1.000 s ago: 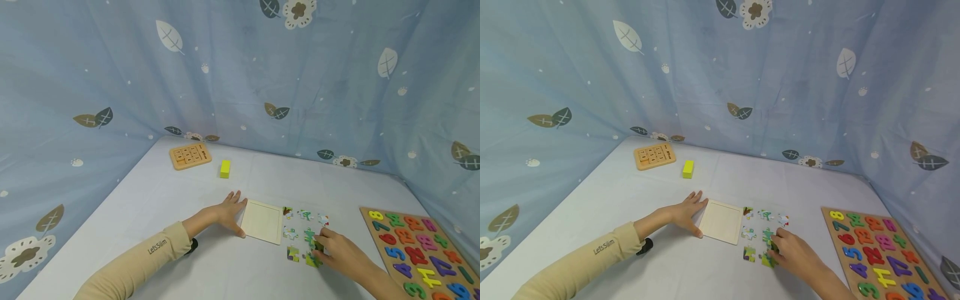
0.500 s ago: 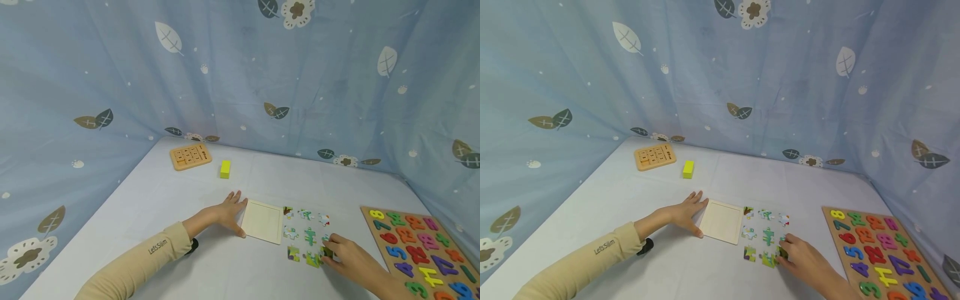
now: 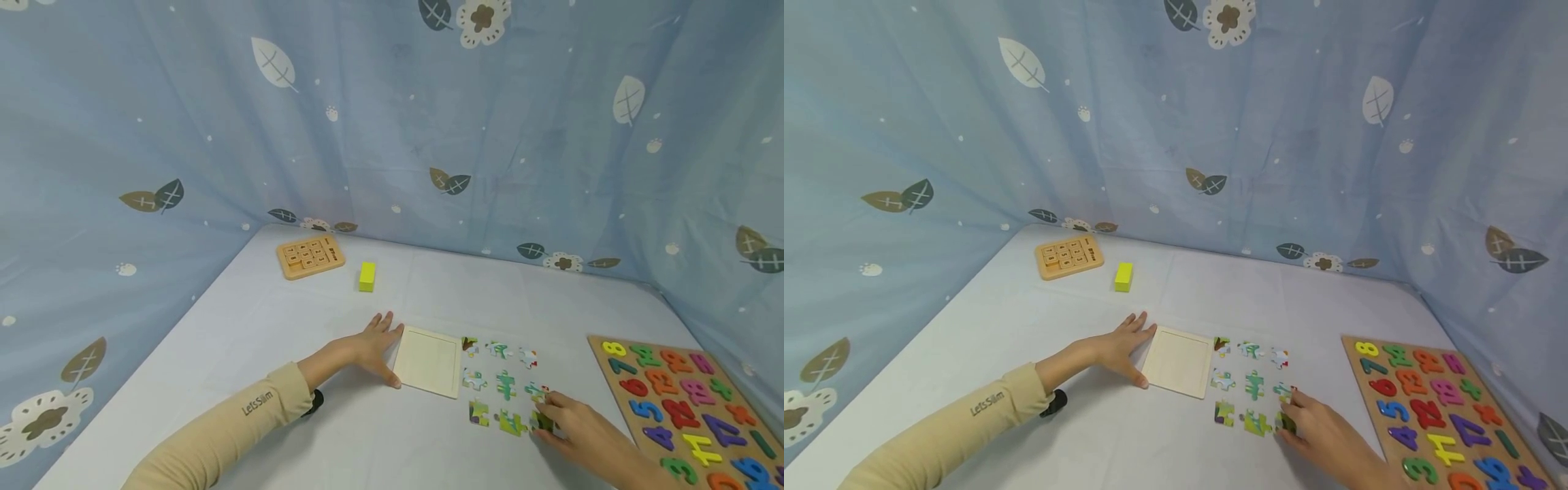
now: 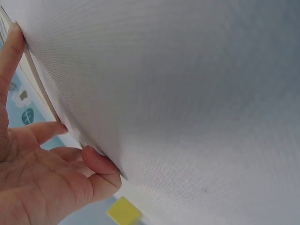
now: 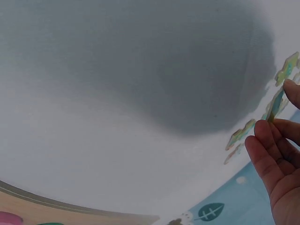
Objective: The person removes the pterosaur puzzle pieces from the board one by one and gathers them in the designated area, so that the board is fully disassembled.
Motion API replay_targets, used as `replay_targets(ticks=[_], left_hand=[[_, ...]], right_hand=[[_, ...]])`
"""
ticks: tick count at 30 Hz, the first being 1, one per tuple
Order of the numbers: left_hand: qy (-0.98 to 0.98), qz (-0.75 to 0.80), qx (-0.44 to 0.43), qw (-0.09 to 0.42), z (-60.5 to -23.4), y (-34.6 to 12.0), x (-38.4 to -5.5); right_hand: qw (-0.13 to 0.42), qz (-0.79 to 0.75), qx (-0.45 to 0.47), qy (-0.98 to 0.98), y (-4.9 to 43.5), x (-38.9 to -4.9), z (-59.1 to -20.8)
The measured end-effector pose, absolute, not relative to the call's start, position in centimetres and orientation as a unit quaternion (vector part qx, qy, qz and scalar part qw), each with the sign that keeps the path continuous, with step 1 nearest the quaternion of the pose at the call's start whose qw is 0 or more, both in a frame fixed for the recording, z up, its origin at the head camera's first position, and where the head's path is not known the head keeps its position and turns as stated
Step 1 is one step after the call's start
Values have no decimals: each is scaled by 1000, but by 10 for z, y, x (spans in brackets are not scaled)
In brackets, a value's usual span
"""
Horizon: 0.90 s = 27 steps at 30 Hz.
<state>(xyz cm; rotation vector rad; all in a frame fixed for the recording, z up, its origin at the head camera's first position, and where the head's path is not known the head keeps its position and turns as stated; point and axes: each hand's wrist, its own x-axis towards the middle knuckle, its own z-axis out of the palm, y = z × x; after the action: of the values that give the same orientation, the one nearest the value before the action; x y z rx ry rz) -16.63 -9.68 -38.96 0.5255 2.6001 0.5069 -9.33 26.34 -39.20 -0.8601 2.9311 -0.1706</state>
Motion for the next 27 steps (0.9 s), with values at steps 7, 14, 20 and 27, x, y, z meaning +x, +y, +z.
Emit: replay_targets(ticks=[7,14,20,27], left_hand=[[939,183,191,219,-393,-95,-165],[940,181,186,220,-392,-96,-167],[941,180,189,216,-392,-98,-167],[942,178,186,217,-390,-97,-167]], right_hand=[[93,-62,-288,951,273,-92,-399],[99,-63,-268,956,273,-91,-401],[93,-69,-280,953,274,-92,-401],[98,-87,-305,943,277,-94,-400]])
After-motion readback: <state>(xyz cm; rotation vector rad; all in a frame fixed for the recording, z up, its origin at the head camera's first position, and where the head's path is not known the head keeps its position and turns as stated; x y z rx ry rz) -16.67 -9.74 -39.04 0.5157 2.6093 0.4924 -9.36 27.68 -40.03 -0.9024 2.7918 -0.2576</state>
